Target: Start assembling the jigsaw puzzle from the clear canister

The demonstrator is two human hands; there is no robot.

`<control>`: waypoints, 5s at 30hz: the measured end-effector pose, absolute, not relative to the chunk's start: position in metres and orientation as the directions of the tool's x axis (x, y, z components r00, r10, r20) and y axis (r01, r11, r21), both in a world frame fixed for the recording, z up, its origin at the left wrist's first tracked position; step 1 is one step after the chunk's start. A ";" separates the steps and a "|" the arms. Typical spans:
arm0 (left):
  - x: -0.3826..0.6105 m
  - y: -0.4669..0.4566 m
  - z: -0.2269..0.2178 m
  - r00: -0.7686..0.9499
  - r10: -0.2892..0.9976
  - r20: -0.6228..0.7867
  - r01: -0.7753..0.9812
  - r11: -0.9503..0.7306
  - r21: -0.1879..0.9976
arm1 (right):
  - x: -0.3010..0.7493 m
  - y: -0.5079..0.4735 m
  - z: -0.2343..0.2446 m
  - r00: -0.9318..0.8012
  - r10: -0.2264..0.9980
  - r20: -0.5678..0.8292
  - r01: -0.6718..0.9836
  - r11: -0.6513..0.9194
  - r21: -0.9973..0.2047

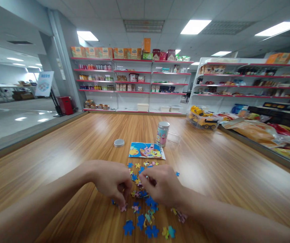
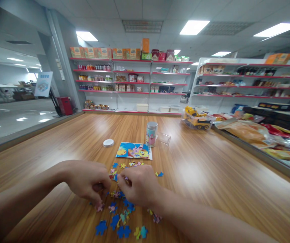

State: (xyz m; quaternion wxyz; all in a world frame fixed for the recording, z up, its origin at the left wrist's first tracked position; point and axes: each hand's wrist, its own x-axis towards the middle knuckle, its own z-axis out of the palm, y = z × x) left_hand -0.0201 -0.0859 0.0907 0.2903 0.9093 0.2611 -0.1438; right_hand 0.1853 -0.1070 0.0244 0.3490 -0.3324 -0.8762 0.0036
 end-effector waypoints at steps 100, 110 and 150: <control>-0.025 -0.046 0.001 0.621 0.782 0.060 -0.117 0.016 0.993 | 0.203 -0.063 0.017 -0.521 0.849 0.091 0.195 0.222 -0.955; -0.021 -0.052 0.011 0.660 0.748 0.074 0.082 -0.170 0.982 | 0.204 -0.080 0.014 -0.760 0.591 0.272 0.270 0.667 -0.694; -0.019 -0.053 0.012 0.675 0.732 0.095 0.163 -0.273 0.948 | 0.211 -0.049 0.015 -0.394 0.911 0.125 0.250 0.237 -0.939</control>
